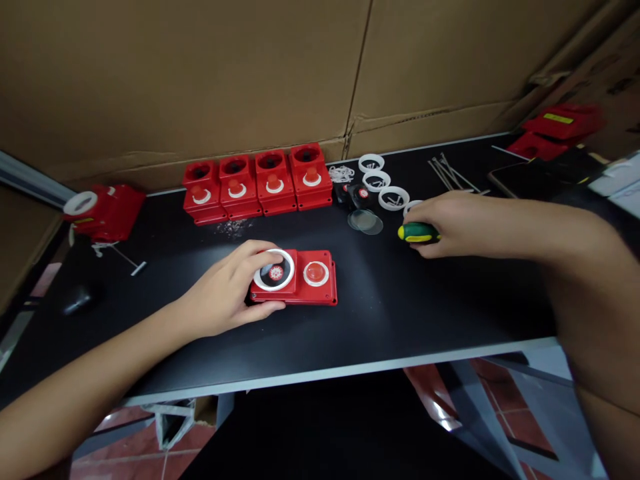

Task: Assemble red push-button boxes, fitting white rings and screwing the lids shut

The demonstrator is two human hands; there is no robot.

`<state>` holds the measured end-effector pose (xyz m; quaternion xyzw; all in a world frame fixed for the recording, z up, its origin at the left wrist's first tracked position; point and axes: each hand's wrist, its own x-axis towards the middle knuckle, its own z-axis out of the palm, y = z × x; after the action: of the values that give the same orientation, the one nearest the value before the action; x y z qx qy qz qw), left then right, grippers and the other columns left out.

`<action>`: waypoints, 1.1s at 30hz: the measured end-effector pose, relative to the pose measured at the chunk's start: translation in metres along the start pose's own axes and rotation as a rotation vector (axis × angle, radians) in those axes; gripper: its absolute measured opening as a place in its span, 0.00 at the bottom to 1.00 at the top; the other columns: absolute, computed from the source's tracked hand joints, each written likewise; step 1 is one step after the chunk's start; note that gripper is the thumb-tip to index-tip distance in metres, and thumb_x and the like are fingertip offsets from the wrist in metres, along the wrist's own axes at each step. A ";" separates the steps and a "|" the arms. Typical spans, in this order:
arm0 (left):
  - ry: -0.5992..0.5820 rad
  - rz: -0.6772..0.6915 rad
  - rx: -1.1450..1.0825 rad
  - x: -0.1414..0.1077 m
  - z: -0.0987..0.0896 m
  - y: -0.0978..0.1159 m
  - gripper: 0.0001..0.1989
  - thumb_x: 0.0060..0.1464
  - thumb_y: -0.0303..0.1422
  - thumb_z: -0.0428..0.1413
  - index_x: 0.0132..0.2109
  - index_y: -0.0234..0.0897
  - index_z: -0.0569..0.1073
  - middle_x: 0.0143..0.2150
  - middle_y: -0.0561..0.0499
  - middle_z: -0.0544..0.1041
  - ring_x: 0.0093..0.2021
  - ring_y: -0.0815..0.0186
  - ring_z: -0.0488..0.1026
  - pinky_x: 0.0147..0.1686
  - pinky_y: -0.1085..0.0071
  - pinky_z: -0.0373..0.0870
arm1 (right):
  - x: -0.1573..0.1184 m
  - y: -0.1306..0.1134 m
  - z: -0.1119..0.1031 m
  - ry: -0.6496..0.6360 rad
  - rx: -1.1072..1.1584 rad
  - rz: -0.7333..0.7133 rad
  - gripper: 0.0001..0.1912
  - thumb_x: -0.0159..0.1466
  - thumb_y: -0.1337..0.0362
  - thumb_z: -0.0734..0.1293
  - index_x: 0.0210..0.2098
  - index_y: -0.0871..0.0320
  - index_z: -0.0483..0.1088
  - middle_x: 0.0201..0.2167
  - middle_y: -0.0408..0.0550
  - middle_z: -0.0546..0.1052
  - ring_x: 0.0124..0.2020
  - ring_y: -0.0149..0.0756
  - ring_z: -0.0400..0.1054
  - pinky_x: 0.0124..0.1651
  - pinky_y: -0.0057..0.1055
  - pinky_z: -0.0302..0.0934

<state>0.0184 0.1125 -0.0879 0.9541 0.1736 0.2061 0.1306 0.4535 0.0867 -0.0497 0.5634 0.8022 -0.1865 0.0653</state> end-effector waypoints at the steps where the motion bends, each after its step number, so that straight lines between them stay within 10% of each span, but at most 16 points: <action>1: 0.000 -0.003 0.005 0.000 0.000 0.000 0.29 0.75 0.45 0.63 0.72 0.42 0.62 0.66 0.31 0.75 0.62 0.47 0.80 0.59 0.51 0.83 | 0.001 -0.003 0.000 -0.021 -0.003 0.001 0.02 0.65 0.66 0.70 0.36 0.58 0.75 0.36 0.44 0.79 0.33 0.28 0.68 0.41 0.28 0.59; 15: 0.110 0.212 0.133 0.001 0.007 0.008 0.27 0.68 0.29 0.67 0.70 0.49 0.73 0.83 0.36 0.59 0.77 0.41 0.67 0.71 0.39 0.76 | 0.004 -0.019 -0.001 0.191 0.114 -0.148 0.07 0.59 0.61 0.71 0.35 0.58 0.75 0.34 0.46 0.77 0.31 0.29 0.67 0.36 0.29 0.59; 23: -0.040 0.220 0.365 0.013 -0.002 0.037 0.30 0.66 0.30 0.69 0.72 0.44 0.75 0.75 0.35 0.73 0.68 0.40 0.72 0.62 0.41 0.82 | 0.000 -0.069 0.005 0.641 0.356 -0.179 0.06 0.64 0.61 0.70 0.36 0.58 0.75 0.34 0.47 0.80 0.32 0.30 0.70 0.41 0.33 0.64; 33: -0.146 0.220 0.376 0.024 -0.011 0.049 0.21 0.68 0.29 0.66 0.66 0.42 0.78 0.67 0.40 0.78 0.59 0.40 0.74 0.53 0.42 0.84 | 0.015 -0.097 0.033 0.798 0.360 -0.489 0.02 0.68 0.68 0.73 0.40 0.58 0.77 0.40 0.39 0.83 0.39 0.23 0.78 0.44 0.23 0.69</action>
<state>0.0478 0.0798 -0.0542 0.9872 0.0941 0.1133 -0.0605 0.3548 0.0592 -0.0634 0.3885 0.8283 -0.1018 -0.3907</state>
